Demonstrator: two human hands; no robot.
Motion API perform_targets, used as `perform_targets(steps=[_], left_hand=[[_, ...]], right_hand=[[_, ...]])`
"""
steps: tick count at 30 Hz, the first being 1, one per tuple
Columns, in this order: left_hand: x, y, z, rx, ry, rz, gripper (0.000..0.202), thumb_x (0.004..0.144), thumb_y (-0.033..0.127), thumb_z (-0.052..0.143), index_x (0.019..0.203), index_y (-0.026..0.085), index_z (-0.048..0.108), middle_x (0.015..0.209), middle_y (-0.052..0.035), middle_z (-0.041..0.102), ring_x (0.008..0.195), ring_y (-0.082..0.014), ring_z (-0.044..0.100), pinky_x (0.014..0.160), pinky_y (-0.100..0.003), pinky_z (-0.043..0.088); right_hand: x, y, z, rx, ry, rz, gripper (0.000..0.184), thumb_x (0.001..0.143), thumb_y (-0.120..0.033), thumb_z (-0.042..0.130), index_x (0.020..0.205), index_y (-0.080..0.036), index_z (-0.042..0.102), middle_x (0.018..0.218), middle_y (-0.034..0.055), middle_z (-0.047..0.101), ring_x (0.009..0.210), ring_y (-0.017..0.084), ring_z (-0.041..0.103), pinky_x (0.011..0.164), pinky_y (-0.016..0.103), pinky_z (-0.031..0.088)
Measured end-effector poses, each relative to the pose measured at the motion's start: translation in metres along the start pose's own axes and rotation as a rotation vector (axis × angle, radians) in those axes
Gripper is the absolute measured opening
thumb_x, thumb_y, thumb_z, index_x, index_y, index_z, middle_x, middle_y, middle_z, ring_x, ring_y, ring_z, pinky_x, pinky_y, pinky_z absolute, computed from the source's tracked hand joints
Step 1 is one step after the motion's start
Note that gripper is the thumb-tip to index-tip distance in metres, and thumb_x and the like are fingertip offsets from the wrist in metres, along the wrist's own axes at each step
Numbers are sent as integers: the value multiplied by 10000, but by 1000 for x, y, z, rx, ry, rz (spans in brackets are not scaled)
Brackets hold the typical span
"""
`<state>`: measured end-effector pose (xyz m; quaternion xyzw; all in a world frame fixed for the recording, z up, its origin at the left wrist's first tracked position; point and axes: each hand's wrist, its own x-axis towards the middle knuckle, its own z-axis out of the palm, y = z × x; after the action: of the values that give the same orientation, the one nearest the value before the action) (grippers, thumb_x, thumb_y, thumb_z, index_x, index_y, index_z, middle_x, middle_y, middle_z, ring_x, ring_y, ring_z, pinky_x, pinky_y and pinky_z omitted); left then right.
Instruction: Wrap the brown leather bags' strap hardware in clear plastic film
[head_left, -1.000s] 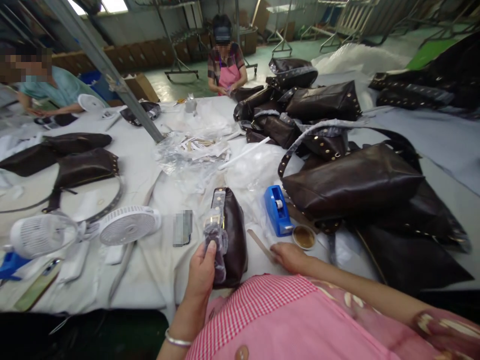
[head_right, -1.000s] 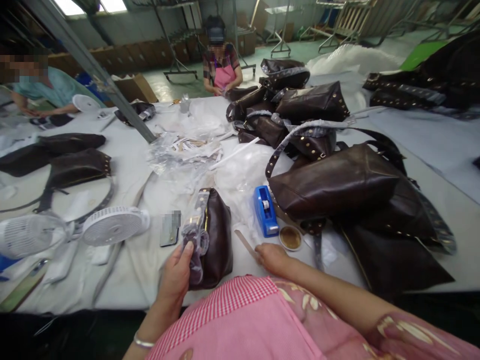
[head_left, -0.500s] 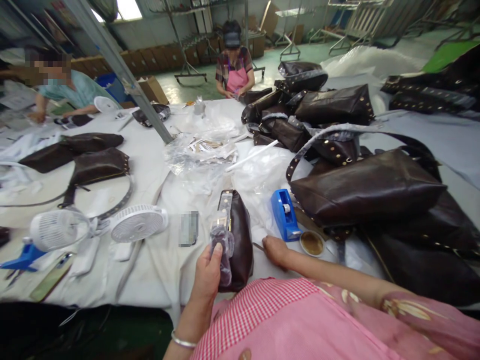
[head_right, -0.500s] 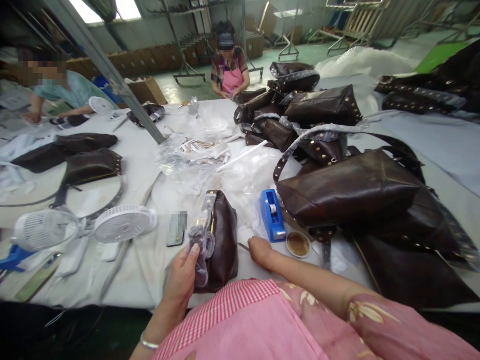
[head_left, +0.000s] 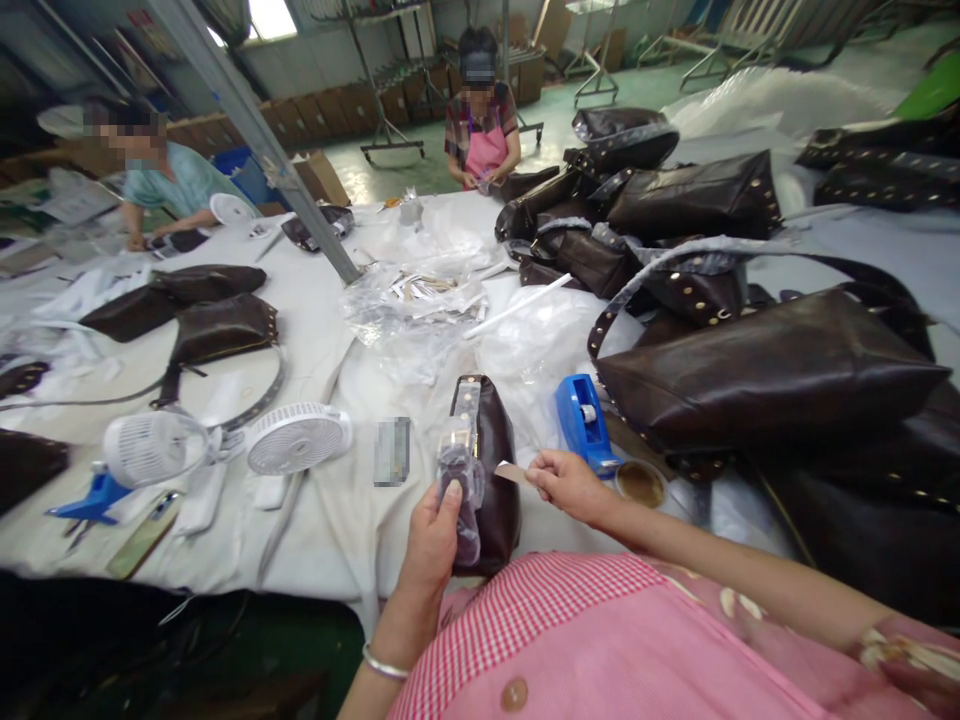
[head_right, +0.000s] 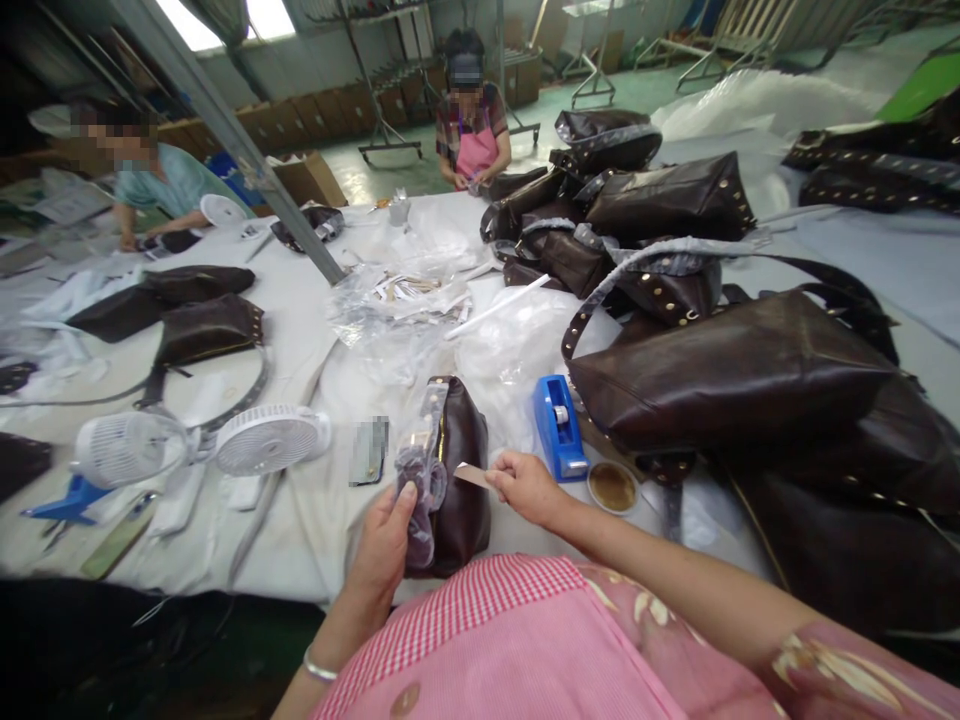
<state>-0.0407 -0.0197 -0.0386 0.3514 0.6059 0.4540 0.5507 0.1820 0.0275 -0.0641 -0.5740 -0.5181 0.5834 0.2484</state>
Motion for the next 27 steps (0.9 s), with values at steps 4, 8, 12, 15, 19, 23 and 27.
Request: perform_targets(steps=[4, 8, 12, 15, 19, 23, 27], left_hand=[[-2, 1, 1, 53, 26, 19, 467, 862, 512, 580, 1108, 128, 683, 938, -81, 737, 871, -211, 672, 792, -303, 520], [-3, 0, 3, 102, 33, 41, 463, 852, 513, 584, 1097, 131, 674, 942, -87, 735, 860, -221, 669, 777, -311, 524], [-2, -5, 6, 168, 61, 66, 401, 867, 491, 581, 1086, 159, 632, 974, -81, 724, 899, -222, 668, 804, -327, 524], [-2, -9, 8, 158, 82, 110, 429, 879, 465, 586, 1183, 164, 553, 1102, -106, 699, 1006, -224, 664, 875, -345, 514], [-3, -10, 8, 121, 109, 150, 456, 887, 431, 592, 1239, 159, 490, 1177, -133, 676, 1079, -222, 652, 952, -364, 490], [-6, -8, 8, 107, 156, 154, 440, 886, 405, 599, 1228, 152, 484, 1164, -142, 684, 1072, -225, 661, 954, -372, 494], [-10, -3, 11, 114, 188, 161, 448, 866, 376, 625, 1232, 151, 494, 1147, -145, 696, 1049, -235, 675, 943, -384, 501]], right_hand=[[1, -13, 9, -207, 53, -138, 203, 788, -338, 585, 651, -189, 569, 536, -35, 543, 534, 120, 485, 521, 229, 336], [2, -23, 16, -306, 49, -214, 165, 802, -276, 572, 674, -185, 620, 606, -13, 607, 597, 134, 534, 561, 238, 351], [7, -28, 27, -320, 43, -281, 136, 803, -231, 576, 691, -189, 641, 661, -2, 656, 648, 148, 585, 598, 244, 385], [15, -26, 40, -278, 40, -296, 142, 807, -255, 602, 690, -188, 646, 658, -2, 663, 643, 147, 589, 598, 243, 399], [22, -23, 49, -161, 3, -218, 172, 822, -296, 584, 700, -189, 640, 571, -18, 611, 550, 136, 551, 536, 237, 394], [16, -25, 47, -149, -8, -160, 188, 816, -322, 569, 681, -197, 611, 528, -26, 572, 508, 142, 529, 508, 250, 381], [11, -28, 51, -125, -29, -159, 221, 807, -357, 581, 643, -210, 564, 505, -33, 541, 494, 138, 509, 504, 253, 371]])
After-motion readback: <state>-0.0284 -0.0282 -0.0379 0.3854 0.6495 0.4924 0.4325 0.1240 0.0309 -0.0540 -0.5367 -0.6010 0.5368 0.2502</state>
